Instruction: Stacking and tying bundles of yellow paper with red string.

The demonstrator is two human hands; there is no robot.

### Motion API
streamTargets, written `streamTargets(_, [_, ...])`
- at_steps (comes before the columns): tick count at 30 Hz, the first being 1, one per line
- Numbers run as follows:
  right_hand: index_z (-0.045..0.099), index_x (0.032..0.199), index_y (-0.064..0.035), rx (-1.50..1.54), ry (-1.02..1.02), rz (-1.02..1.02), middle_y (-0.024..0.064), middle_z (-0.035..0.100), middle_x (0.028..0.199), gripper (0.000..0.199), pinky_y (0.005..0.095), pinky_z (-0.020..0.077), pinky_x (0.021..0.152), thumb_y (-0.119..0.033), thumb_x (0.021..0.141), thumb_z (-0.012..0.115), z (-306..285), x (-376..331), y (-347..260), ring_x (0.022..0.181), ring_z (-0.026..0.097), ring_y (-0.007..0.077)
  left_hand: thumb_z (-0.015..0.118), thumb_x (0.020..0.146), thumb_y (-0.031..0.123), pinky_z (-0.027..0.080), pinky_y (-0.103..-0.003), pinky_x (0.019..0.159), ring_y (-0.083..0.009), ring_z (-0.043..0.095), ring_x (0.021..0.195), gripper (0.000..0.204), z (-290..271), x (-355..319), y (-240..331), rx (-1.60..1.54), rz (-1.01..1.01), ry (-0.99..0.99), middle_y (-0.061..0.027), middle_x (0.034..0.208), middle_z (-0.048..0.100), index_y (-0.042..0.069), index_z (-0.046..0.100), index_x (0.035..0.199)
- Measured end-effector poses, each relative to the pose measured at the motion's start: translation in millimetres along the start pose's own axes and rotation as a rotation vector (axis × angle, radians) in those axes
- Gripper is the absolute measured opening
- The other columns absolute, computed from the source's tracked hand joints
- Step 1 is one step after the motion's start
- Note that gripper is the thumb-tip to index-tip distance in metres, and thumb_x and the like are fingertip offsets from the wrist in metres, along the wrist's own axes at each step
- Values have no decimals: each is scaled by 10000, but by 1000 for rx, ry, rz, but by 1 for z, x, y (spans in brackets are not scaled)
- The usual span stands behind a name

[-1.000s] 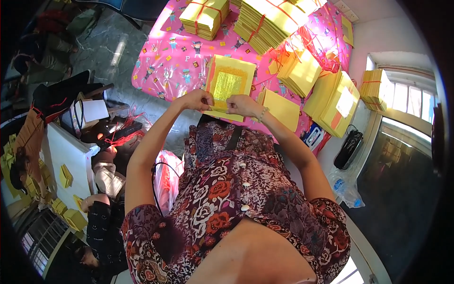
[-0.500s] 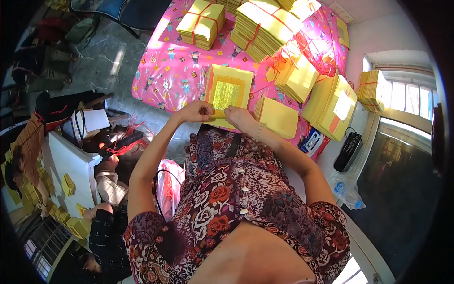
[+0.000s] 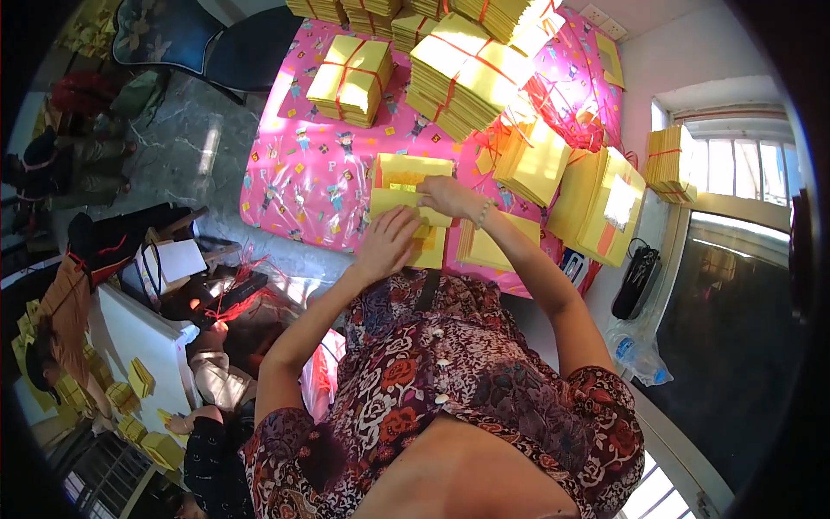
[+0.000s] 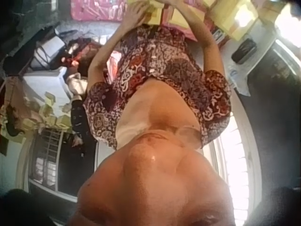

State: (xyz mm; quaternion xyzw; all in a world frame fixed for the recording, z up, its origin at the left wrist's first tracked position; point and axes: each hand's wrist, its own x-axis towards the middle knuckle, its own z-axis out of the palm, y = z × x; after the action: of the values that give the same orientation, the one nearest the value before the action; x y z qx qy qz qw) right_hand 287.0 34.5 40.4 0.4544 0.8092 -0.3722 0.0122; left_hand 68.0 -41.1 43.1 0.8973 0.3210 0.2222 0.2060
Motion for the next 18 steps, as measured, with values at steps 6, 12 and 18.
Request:
streamTargets(6, [590, 1051, -21, 29, 148, 82, 184, 547, 1038, 339, 419, 468, 854, -277, 834, 626, -17, 19, 18, 984, 563, 353, 644, 777, 337, 194, -517, 1099, -405, 207, 1361, 787, 13, 26, -10, 73, -120, -158, -211, 1474, 228, 121, 274, 1437])
streamTargets(12, [593, 1080, -62, -68, 375, 126, 154, 551, 1064, 333, 404, 478, 857, -248, 810, 650, -15, 24, 17, 1002, 568, 329, 598, 797, 417, 172, -517, 1107, -406, 178, 1376, 802, 15, 41, -20, 98, -114, -166, -222, 1491, 190, 144, 240, 1460])
streamTargets(18, [598, 1104, -78, -73, 370, 120, 124, 590, 1026, 323, 392, 490, 843, -188, 803, 638, -17, 19, 12, 1002, 577, 298, 592, 792, 449, 160, -513, 1111, -405, 176, 1376, 823, 15, 45, -12, 128, -136, -187, -226, 1489, 190, 140, 231, 1464])
